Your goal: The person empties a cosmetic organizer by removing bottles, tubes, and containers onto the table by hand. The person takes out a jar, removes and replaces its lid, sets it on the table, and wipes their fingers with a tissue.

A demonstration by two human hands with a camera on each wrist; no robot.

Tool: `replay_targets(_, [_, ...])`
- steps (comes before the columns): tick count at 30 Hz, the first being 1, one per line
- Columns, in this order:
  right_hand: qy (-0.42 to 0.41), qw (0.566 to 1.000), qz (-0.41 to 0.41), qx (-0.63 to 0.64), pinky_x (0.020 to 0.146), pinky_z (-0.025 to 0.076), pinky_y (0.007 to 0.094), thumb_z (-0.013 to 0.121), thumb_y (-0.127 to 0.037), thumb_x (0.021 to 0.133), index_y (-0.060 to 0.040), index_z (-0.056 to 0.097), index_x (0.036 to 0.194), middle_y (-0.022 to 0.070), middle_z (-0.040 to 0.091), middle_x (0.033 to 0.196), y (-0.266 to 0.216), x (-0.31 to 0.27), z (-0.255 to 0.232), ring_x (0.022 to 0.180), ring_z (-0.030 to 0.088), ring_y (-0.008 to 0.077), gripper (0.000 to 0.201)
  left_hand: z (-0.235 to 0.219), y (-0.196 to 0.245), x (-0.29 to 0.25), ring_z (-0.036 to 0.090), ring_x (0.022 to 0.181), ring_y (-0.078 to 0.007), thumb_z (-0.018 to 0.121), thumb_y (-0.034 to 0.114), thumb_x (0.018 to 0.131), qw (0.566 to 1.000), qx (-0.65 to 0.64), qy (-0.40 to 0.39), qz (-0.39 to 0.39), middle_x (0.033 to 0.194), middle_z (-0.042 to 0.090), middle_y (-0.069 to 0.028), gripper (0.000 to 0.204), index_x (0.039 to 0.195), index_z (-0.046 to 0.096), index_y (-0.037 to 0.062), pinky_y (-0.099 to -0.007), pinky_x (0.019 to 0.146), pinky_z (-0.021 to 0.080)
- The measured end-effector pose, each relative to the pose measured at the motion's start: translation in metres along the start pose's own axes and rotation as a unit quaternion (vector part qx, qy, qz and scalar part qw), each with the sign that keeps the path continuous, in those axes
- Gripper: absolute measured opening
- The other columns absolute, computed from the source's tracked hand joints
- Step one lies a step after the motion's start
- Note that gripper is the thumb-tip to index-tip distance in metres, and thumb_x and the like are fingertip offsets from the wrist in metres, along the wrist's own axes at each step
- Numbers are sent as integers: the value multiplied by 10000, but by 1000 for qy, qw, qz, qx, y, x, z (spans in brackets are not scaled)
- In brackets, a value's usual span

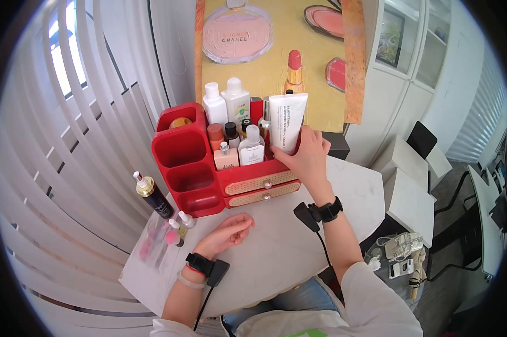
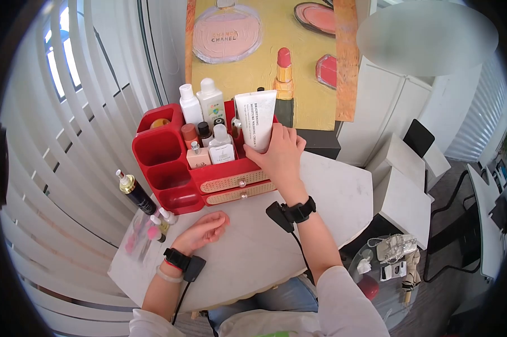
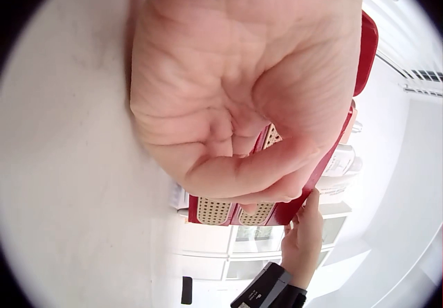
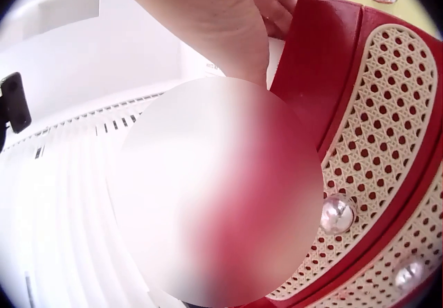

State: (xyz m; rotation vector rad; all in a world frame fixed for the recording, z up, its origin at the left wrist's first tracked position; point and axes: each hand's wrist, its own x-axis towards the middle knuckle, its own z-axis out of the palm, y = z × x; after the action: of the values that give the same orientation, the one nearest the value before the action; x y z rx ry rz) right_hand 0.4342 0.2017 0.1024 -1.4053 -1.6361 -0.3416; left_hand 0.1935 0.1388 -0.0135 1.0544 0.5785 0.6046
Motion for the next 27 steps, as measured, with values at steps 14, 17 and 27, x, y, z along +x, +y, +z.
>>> replay_targets(14, [388,851,76,347,894,450,354,793,-134,774,32,301,1332,143,501,1195,96,3,12,1070,522,219,762,3,3,1,331,513,-17,524,306,1002,1000,15,23,-10,664,438,63,227,996,562,82,-182,455,247])
replay_targets(17, [402,832,127,359,845,476,336,777,-136,801,34,321,1305,148,497,1201,132,-17,34,1014,549,213,701,7,4,2,341,517,-19,477,313,1022,1000,-11,26,-2,668,449,58,249,993,561,80,-186,453,253])
replay_targets(27, [175,947,256,80,782,479,393,809,-338,725,-17,481,1043,135,519,997,157,-53,65,920,571,310,558,7,4,1,385,563,-40,438,319,1036,999,-12,41,-17,684,443,45,265,988,562,90,-192,488,283])
